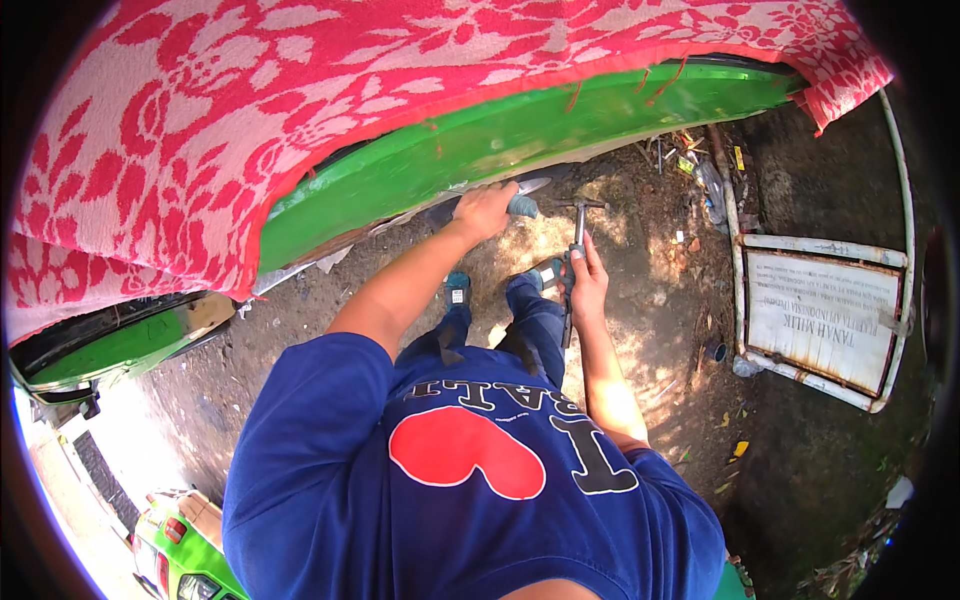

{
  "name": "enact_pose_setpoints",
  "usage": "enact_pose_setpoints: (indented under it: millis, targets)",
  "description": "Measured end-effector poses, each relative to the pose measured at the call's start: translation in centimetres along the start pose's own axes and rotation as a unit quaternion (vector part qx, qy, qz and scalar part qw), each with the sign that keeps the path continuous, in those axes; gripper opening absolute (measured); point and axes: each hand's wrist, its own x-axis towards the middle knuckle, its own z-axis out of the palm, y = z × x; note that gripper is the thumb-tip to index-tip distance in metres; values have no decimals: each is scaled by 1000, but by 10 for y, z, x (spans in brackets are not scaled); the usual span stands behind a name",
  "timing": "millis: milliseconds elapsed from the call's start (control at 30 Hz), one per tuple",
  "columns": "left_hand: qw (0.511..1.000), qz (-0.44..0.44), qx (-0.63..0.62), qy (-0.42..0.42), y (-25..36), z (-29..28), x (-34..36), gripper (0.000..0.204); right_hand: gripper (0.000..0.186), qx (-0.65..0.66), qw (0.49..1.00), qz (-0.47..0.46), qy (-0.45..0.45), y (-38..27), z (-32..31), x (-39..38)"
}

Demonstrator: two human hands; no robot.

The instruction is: The person uses a hammer and a small metal tool to tap and adjust a green vehicle panel under a patterned cloth. They then pick up a spray can and a lighter, ignite the lighter, and hold the flame near the panel while holding the spray can.

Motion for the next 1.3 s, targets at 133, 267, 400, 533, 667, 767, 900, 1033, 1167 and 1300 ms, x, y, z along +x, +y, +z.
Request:
enact_pose_setpoints:
  millis: [133, 267, 400, 533, 667, 767, 900, 1033, 1167, 1300]
  targets:
    - [999, -22, -8, -24, -8, 0, 2, 36, 52, -13, 1000, 25, -11, -10, 1, -9]
    - [1000, -3, -17, -22, -14, -2, -2, 37, 52, -13, 1000, 24, -6, -8, -1, -10]
    - [998, 47, -20, -30, -14, -4, -9, 33, 52, -30, 998, 54, 3, -13, 2, -12]
    - [998, 62, -21, -26, -16, -6, -14, 29, 53, -31, 998, 46, 2, -9, 6, -14]
    - [996, 66, 6, -56, -16, -8, -16, 33, 52, -30, 999, 43, -6, -5, 8, -15]
    - [995, 78, 9, -62, -14, -10, -18, 34, 52, -46, 998, 40, -9, -1, 5, -18]
    - [997, 59, -1, -57, -19, -7, -7, 35, 50, -68, 995, 59, -35, -4, 5, -26]
    - [998, 48, -3, -48, -13, -11, -3, 35, 54, 28, 999, -3, -26, 15, 3, -32]
    - [997, 62, 5, -45, -16, -2, -2, 33, 55, -20, 996, 32, -75, 20, 25, -25]
    - [998, 57, 12, -30, -17, 9, -3, 32, 53, 112, 993, -2, -32, 5, 18, -17]
